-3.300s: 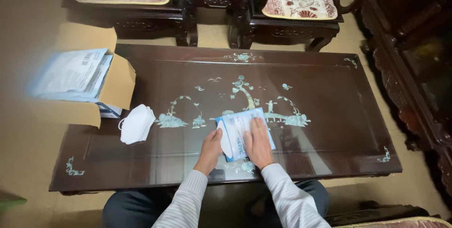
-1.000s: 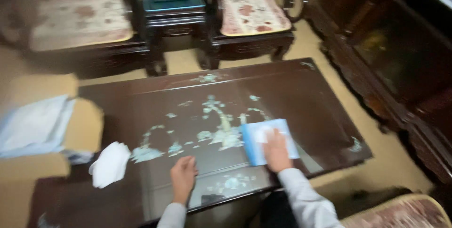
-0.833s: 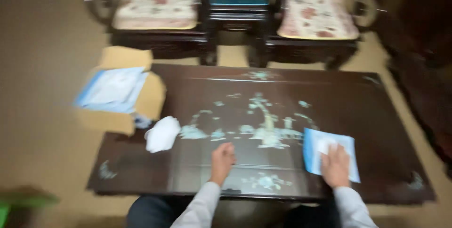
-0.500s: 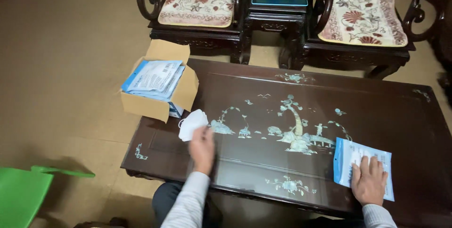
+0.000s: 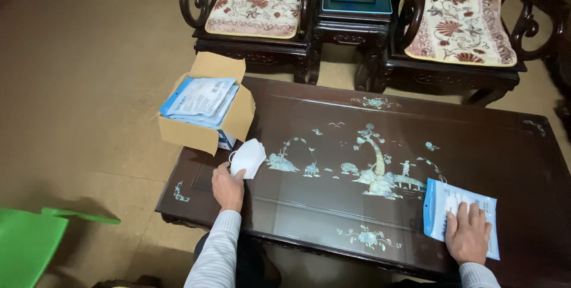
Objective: The person sits on the floor and repeatedly picks up white face masks, folds them, and places them into blue plastic packets. The packets are then placed into a cardboard box on the table.
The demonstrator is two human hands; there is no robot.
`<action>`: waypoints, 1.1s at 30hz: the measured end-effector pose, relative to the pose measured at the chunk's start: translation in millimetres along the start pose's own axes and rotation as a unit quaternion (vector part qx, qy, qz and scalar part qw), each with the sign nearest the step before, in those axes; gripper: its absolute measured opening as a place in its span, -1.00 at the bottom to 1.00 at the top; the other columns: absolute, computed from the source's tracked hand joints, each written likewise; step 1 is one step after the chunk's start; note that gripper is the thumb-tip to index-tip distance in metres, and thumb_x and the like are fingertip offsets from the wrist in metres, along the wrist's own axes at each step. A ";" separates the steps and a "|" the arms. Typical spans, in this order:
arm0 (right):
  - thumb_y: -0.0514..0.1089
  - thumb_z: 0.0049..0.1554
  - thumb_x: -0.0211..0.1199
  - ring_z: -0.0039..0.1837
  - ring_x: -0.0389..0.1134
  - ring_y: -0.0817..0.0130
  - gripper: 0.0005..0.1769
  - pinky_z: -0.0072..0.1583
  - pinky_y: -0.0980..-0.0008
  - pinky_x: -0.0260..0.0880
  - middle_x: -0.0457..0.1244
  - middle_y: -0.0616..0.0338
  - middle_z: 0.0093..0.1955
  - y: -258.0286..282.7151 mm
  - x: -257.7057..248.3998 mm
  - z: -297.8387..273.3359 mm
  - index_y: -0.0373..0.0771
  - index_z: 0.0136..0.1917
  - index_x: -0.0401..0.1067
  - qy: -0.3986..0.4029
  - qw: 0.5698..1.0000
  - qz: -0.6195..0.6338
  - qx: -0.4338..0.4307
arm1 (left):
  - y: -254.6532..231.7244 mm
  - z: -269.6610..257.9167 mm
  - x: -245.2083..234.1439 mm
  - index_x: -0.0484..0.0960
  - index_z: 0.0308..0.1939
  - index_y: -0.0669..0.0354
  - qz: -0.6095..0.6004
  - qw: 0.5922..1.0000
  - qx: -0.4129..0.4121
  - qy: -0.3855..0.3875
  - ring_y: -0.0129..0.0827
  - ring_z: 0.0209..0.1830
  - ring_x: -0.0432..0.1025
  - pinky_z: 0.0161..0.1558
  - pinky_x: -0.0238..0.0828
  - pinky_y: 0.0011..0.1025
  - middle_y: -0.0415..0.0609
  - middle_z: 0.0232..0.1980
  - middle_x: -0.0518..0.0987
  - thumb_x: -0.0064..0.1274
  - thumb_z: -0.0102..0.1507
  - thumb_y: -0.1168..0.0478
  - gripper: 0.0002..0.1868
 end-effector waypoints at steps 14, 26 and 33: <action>0.25 0.37 -0.24 0.64 -0.03 -0.30 -0.27 0.52 -0.36 -0.07 0.04 -0.30 0.64 -1.6 -4.1 -1.2 -0.27 0.56 0.20 0.037 0.997 0.053 0.049 | -11.8 -5.8 -4.1 0.66 -0.04 0.10 0.005 1.000 0.025 -0.002 0.05 -0.02 0.45 0.05 0.34 -0.02 0.08 -0.04 0.58 0.36 0.14 0.14 -0.65; -0.32 0.38 -0.03 0.40 0.32 0.16 -0.69 0.45 0.23 0.31 0.30 -0.16 0.34 120.0 8.6 23.2 -0.40 0.31 0.41 0.045 0.438 0.840 0.317 | -142.4 -126.4 71.3 0.81 -0.20 -0.05 -0.318 0.908 -0.072 0.264 -0.34 -0.46 0.53 -0.27 0.53 -0.35 0.05 -0.53 0.66 0.45 0.09 0.13 -0.77; -0.25 0.08 0.48 -0.31 0.51 0.08 -0.78 -0.26 0.16 0.60 0.43 -0.25 -0.25 243.6 38.9 -0.1 -0.49 -0.10 0.56 0.248 0.564 0.710 0.342 | -204.8 -201.7 99.1 0.60 0.09 0.29 -0.451 0.763 -0.229 0.403 -0.17 -0.20 0.58 -0.10 0.62 -0.24 0.18 -0.16 0.63 0.28 0.24 0.12 -0.57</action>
Point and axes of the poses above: each hand's wrist, its own z-axis towards the middle knuckle, its own x-axis out of the palm, y = z × x, the point moved 9 cm from there along z, towards the middle knuckle
